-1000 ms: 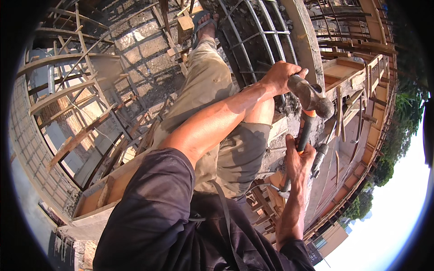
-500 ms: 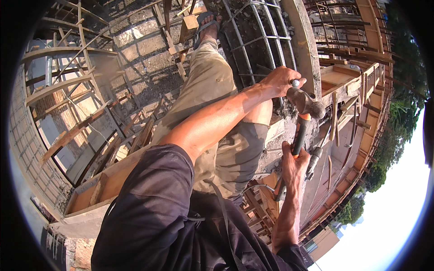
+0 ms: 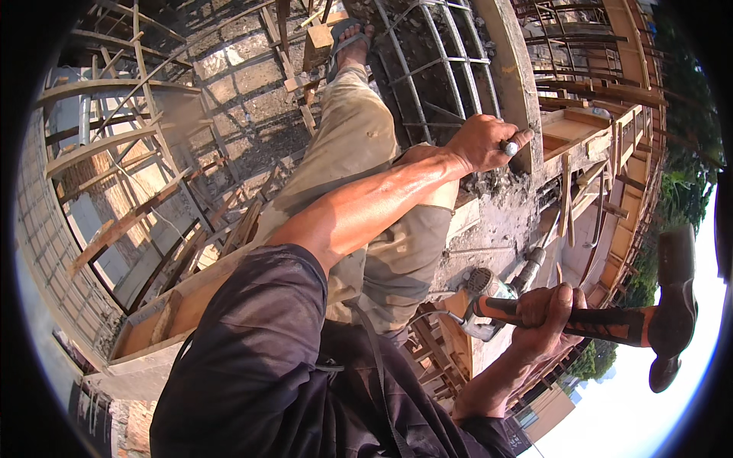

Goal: The person strikes a metal chisel with a hammer to break apart concrete from a beam while sitting on a construction structure.

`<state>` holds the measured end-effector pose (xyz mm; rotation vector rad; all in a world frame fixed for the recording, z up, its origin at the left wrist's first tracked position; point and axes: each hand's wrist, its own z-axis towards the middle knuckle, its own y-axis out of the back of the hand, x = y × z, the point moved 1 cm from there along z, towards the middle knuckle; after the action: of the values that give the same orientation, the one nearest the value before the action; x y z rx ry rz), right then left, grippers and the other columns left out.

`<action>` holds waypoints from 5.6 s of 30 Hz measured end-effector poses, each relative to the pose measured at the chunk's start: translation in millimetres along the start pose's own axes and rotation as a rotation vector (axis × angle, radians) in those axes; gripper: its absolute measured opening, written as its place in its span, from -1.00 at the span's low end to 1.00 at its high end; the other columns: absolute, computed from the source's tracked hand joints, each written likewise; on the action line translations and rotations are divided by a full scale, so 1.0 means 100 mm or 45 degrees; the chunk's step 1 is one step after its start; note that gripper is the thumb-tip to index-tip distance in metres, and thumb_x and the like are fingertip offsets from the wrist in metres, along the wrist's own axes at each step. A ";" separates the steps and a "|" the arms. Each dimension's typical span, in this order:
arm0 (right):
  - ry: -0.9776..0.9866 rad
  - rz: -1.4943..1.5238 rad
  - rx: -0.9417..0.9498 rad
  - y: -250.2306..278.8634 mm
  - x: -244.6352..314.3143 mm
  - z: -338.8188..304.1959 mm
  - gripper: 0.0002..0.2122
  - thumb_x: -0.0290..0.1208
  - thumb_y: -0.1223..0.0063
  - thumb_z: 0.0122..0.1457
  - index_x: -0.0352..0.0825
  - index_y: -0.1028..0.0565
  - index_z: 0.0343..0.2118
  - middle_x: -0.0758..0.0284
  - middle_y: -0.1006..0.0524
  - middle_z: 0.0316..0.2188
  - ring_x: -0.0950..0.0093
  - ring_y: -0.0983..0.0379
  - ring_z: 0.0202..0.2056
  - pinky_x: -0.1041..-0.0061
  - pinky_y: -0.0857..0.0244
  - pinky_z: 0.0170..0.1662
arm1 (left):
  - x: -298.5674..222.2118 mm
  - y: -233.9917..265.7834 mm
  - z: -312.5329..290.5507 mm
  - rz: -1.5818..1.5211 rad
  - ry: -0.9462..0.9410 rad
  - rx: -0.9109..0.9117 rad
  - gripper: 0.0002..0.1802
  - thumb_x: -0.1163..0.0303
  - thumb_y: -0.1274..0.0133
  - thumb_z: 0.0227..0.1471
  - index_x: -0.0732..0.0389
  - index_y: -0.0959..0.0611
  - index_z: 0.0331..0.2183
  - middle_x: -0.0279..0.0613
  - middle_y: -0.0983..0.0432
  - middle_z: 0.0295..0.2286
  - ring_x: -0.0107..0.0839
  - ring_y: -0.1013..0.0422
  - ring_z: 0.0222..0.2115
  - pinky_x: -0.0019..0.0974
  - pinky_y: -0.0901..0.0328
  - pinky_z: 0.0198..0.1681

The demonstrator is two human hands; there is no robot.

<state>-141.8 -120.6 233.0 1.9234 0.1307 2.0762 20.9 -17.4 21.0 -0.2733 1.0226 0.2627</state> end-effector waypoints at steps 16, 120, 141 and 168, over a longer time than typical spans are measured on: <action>-0.500 -1.054 0.281 -0.21 -1.01 0.44 -0.61 -0.23 -0.12 0.15 -0.38 -0.33 -0.69 0.48 -0.23 -0.78 0.69 -0.10 -0.65 0.51 -0.05 -0.58 | 0.27 0.02 0.18 0.094 0.318 -0.070 -0.49 0.12 -0.07 0.14 0.27 -0.41 -0.68 0.00 -0.28 -0.76 -0.07 -0.28 -0.70 -0.08 -0.19 -0.56; -1.021 -0.604 0.179 0.68 -2.02 -1.26 -0.69 -0.24 -0.01 0.06 -0.45 -0.55 -0.36 -0.05 -0.51 -0.58 0.09 -0.54 -0.42 0.22 -0.34 -0.30 | 0.36 0.25 0.53 -0.337 0.734 -0.206 -0.48 0.10 0.11 0.23 0.04 -0.21 -0.71 -0.48 -0.01 -0.78 -0.58 0.06 -0.80 -0.32 0.06 -0.73; -0.941 -0.708 0.080 0.59 -2.05 -1.25 -0.62 -0.17 -0.13 0.13 -0.44 -0.42 -0.59 0.41 -0.31 -0.75 0.63 -0.19 -0.62 0.45 -0.14 -0.55 | 0.14 0.84 0.53 -0.798 0.620 -0.417 -0.43 -0.10 0.06 0.17 0.00 -0.16 -0.67 -0.48 0.11 -0.77 -0.58 0.17 -0.79 -0.32 0.16 -0.71; -0.265 -1.481 0.750 -0.87 0.02 0.81 -0.57 -0.06 -0.12 0.09 -0.48 -0.57 -0.39 0.27 -0.39 -0.73 0.50 -0.32 -0.61 0.34 -0.26 -0.46 | -0.10 0.50 0.51 -0.267 0.296 -0.183 -0.59 0.15 -0.15 0.06 0.17 -0.43 -0.65 -0.49 -0.23 -0.73 -0.56 -0.13 -0.72 -0.32 -0.08 -0.65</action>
<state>-48.3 -48.9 219.2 1.6118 1.5187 1.0747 39.8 45.5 49.5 -0.5477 1.1957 0.1153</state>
